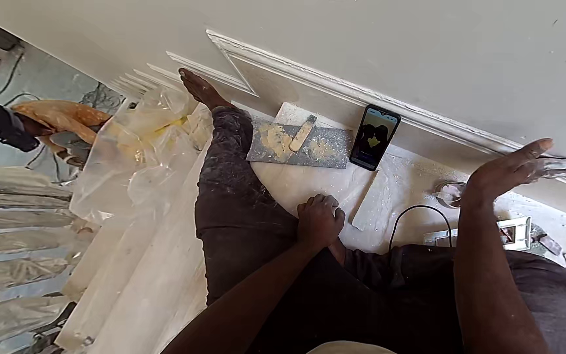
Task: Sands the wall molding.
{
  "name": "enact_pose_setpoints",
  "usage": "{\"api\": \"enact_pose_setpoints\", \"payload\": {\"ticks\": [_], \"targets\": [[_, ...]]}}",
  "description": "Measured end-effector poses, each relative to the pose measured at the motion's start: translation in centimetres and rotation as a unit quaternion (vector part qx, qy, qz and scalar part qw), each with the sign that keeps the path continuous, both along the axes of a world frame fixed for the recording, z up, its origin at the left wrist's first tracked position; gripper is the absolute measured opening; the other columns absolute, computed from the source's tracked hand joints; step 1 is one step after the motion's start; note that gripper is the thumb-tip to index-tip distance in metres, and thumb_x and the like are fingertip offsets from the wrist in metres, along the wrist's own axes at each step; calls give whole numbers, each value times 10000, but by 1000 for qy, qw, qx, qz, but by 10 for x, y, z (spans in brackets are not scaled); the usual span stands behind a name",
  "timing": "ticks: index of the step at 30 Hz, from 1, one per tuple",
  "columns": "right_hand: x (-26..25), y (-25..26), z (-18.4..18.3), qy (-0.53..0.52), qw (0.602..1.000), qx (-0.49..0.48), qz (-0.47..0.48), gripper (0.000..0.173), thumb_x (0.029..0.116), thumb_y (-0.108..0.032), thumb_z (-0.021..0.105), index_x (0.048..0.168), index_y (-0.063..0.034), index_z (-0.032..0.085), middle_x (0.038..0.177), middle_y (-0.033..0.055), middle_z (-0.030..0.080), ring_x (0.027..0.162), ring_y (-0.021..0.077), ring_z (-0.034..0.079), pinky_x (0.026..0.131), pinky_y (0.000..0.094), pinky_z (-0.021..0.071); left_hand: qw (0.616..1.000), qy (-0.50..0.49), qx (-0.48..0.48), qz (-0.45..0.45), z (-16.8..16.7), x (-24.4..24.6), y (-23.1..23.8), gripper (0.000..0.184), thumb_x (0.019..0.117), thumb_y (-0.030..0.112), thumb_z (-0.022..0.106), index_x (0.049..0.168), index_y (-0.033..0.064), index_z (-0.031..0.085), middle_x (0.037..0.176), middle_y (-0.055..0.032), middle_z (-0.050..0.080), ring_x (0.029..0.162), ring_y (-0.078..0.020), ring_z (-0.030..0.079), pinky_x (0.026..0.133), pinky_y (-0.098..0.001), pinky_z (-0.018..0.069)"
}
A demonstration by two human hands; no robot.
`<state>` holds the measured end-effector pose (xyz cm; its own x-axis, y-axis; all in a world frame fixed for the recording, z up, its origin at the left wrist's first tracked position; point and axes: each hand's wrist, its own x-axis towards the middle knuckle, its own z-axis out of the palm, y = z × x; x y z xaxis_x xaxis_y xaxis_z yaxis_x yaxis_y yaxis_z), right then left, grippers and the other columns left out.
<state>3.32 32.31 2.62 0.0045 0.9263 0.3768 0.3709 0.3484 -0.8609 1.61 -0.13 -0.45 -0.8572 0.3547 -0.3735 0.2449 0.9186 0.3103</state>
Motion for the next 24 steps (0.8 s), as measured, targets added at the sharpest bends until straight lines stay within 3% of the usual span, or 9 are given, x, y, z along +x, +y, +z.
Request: {"api": "enact_pose_setpoints", "payload": {"ticks": [2, 5, 7, 9, 13, 17, 19, 21, 24], "targets": [[-4, -13, 2, -24, 999, -8, 21, 797, 1106, -385, 339, 1554, 190, 18, 1640, 402, -13, 1557, 485, 49, 1287, 412, 92, 1000, -3, -4, 0, -2, -1, 3, 301, 1002, 352, 525, 1132, 182, 737, 1188, -59, 699, 1168, -262, 618, 980, -525, 438], [-19, -65, -6, -102, 985, -14, 140, 836, 1099, -412, 354, 1549, 200, 3, 1626, 431, 0, 1541, 537, 59, 1281, 489, 108, 1000, 1, -5, 2, -3, 0, 4, 301, 1003, 352, 528, 1137, 182, 737, 1191, -62, 701, 1170, -265, 619, 984, -530, 433], [-29, -87, -17, -95, 973, -36, 207, 929, 1074, -493, 380, 1566, 157, -65, 1642, 396, -87, 1556, 512, -20, 1285, 511, 37, 1000, 3, 0, 4, 0, 1, 2, 296, 1002, 345, 536, 1143, 174, 733, 1194, -68, 700, 1171, -268, 621, 985, -535, 433], [-28, -91, -15, -100, 971, -43, 212, 939, 1069, -508, 385, 1570, 152, -58, 1644, 391, -93, 1557, 510, -28, 1280, 520, 15, 1000, 11, 11, 8, 2, 4, -4, 296, 1004, 333, 537, 1152, 165, 730, 1193, -79, 697, 1168, -278, 623, 979, -544, 435], [-6, -44, 7, -69, 993, -43, 87, 812, 1097, -413, 381, 1555, 189, 85, 1635, 407, 66, 1551, 485, 112, 1281, 441, 132, 1000, 22, 12, -1, 0, 5, -6, 305, 1008, 335, 522, 1146, 159, 728, 1198, -82, 694, 1170, -279, 621, 970, -541, 439], [-1, -10, 9, 7, 999, -48, 0, 766, 1094, -381, 405, 1566, 159, 135, 1660, 361, 38, 1576, 420, 70, 1285, 368, 83, 1000, 11, -1, -5, -1, 0, 2, 293, 997, 343, 537, 1118, 165, 735, 1167, -68, 703, 1146, -269, 630, 959, -536, 442], [-7, -31, 7, -34, 997, -43, 48, 835, 1093, -405, 401, 1559, 182, 34, 1644, 396, -20, 1566, 470, 28, 1285, 407, 77, 1000, 10, 4, -3, -3, 0, 2, 293, 998, 335, 534, 1120, 162, 737, 1163, -70, 703, 1145, -271, 629, 964, -538, 442], [-17, -58, -1, -78, 989, -43, 121, 889, 1080, -473, 397, 1560, 184, 38, 1638, 410, 16, 1550, 507, 68, 1282, 475, 117, 1000, 14, 5, 3, -3, 1, 3, 285, 997, 336, 545, 1112, 163, 739, 1151, -70, 707, 1131, -273, 637, 964, -538, 448], [-26, -84, -12, -113, 971, -40, 206, 981, 1049, -558, 396, 1578, 143, -40, 1654, 379, -64, 1563, 494, 1, 1283, 521, 35, 1000, 17, 5, 5, 0, 2, 0, 278, 992, 332, 555, 1120, 166, 739, 1154, -70, 707, 1130, -269, 637, 965, -532, 446]]}}
